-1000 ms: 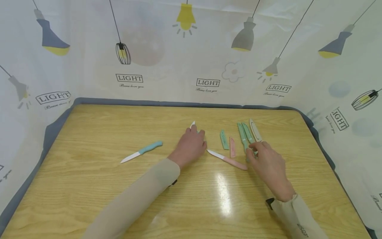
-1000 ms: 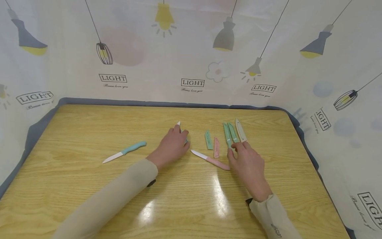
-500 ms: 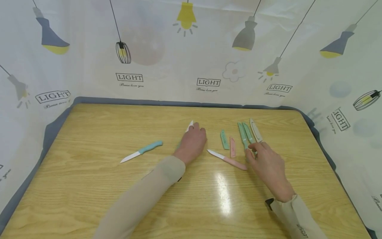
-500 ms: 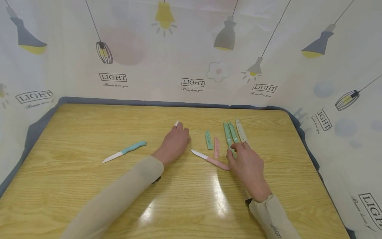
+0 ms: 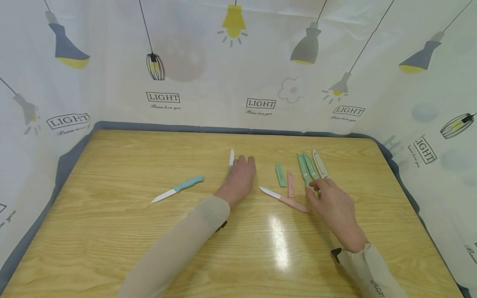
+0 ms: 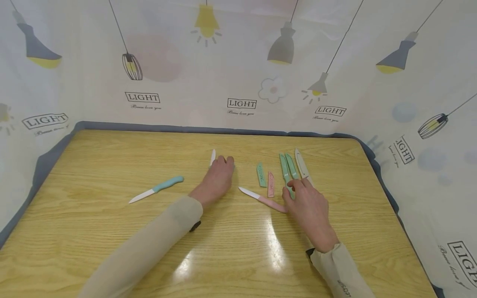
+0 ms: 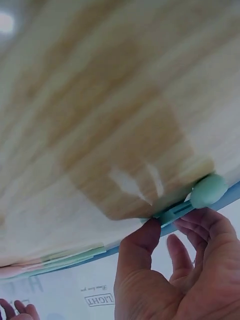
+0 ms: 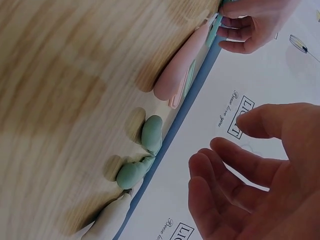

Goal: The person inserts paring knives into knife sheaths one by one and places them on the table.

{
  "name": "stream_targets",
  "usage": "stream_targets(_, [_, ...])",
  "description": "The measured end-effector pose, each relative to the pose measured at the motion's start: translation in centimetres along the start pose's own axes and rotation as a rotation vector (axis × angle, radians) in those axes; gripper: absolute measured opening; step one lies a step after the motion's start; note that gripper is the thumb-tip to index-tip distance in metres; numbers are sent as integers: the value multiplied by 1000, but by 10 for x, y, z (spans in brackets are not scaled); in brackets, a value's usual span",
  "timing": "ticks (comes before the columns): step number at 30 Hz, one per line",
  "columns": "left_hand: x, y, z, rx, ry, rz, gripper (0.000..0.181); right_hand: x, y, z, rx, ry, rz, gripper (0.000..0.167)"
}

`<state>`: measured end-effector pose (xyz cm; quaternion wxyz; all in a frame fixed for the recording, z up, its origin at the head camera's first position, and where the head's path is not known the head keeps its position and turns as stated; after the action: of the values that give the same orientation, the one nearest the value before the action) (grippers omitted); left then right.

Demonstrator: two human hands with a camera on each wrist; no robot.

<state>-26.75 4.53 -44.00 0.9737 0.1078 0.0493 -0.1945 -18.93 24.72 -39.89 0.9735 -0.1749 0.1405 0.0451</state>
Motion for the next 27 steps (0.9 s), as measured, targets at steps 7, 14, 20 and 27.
stream_targets(7, [2, 1, 0, -77, -21, -36, 12, 0, -1, -2, -4, -25, 2, 27])
stream_targets(14, [10, -3, -2, 49, -97, -34, 21, 0, 0, -3, -22, -58, -14, 29])
stream_targets(20, [21, -23, 9, 236, -93, 23, 15, 0, -2, -6, -53, -69, 0, 30])
stream_targets(27, [40, -54, 32, 865, -110, 128, 31, -2, -4, -7, -64, -86, 2, 31])
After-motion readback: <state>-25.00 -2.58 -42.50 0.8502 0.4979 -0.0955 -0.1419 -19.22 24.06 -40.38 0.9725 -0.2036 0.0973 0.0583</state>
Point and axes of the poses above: each hand's wrist, its own x-axis away from the middle knuckle, its own z-axis out of the back of the hand, y = z × x, the point moved 10 cm from there along -x, towards the middle knuckle, and after that the axes turned 7 degrees about y, right-handed, at the moved point
